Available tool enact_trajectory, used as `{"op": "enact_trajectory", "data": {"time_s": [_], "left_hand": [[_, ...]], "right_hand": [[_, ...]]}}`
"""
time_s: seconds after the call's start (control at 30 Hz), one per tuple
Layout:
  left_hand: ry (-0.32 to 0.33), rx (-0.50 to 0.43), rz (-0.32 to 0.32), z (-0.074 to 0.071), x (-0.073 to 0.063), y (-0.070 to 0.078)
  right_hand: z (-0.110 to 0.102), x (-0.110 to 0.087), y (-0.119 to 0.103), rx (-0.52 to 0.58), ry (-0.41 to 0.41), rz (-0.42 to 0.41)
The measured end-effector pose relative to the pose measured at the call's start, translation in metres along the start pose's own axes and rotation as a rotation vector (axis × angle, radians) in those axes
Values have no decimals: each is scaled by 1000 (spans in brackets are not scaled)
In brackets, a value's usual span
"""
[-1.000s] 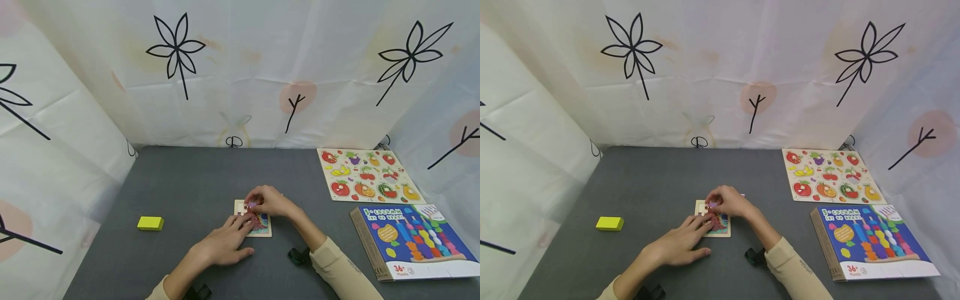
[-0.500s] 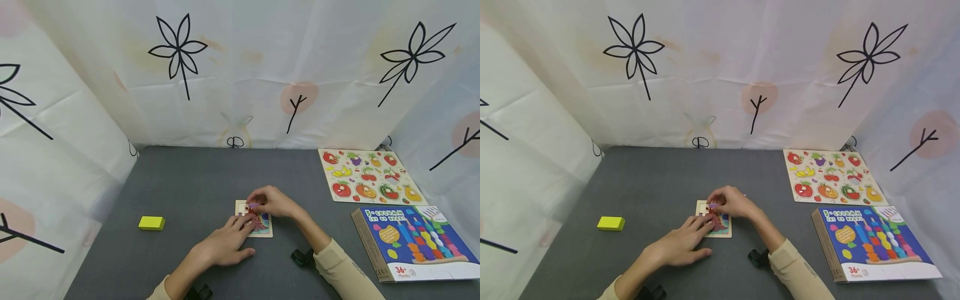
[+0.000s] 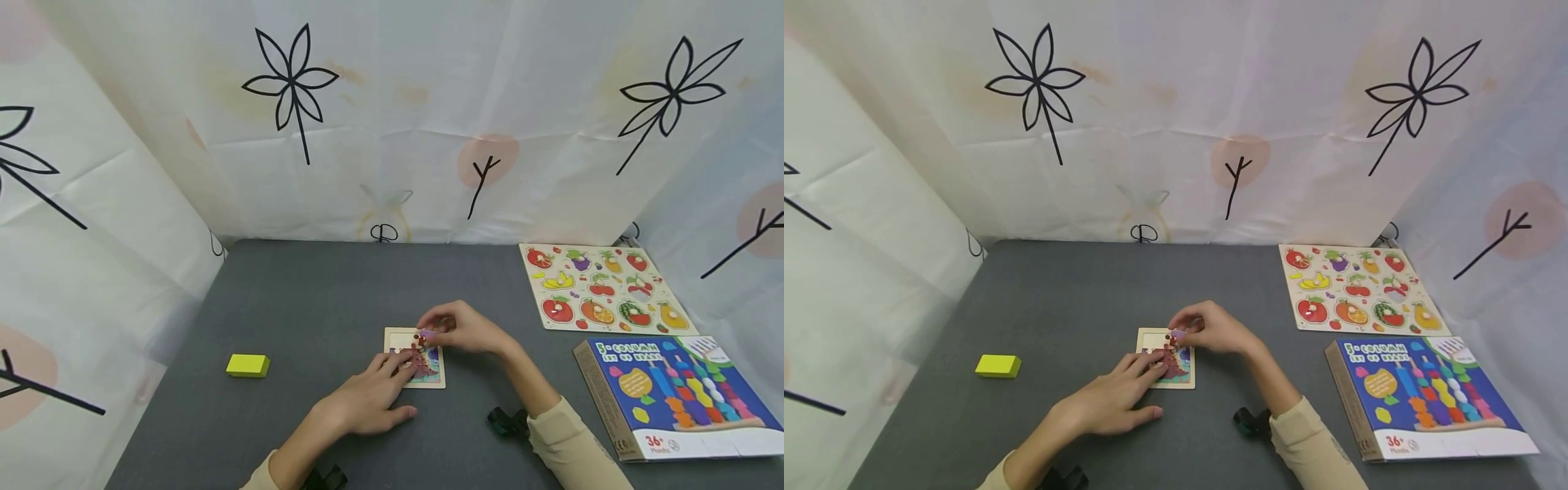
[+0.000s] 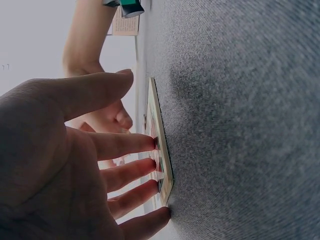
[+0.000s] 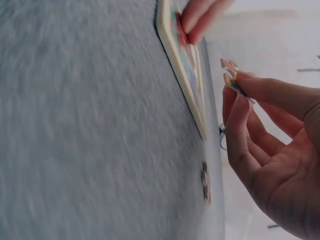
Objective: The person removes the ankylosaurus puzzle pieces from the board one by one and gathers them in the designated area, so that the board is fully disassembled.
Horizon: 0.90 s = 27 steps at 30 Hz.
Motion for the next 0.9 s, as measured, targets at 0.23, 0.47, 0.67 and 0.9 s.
{"op": "enact_trajectory", "data": {"time_s": [0.23,0.47,0.67,0.9], "left_hand": [[-11,3,-6,1,1,1],[-7,0,-3,-1,-1,1],[0,-3,-1,-3,-2,3],[0,1,-2,-1,-2,2]], "right_hand": [[-19,-16,6,13,38,27],[-38,-30,14,2,54,40],[-54,-39,21,-34,107,72],[-66,-47,30,-54,137,118]]}}
Point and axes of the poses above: each hand's wrist, its own x-axis towards the middle knuckle, its own z-axis out of the palm, y = z × x, the point moved 3 cm from there along x, towards the middle knuckle, and after that the axes turned 4 degrees about x, right-handed, at the moved point
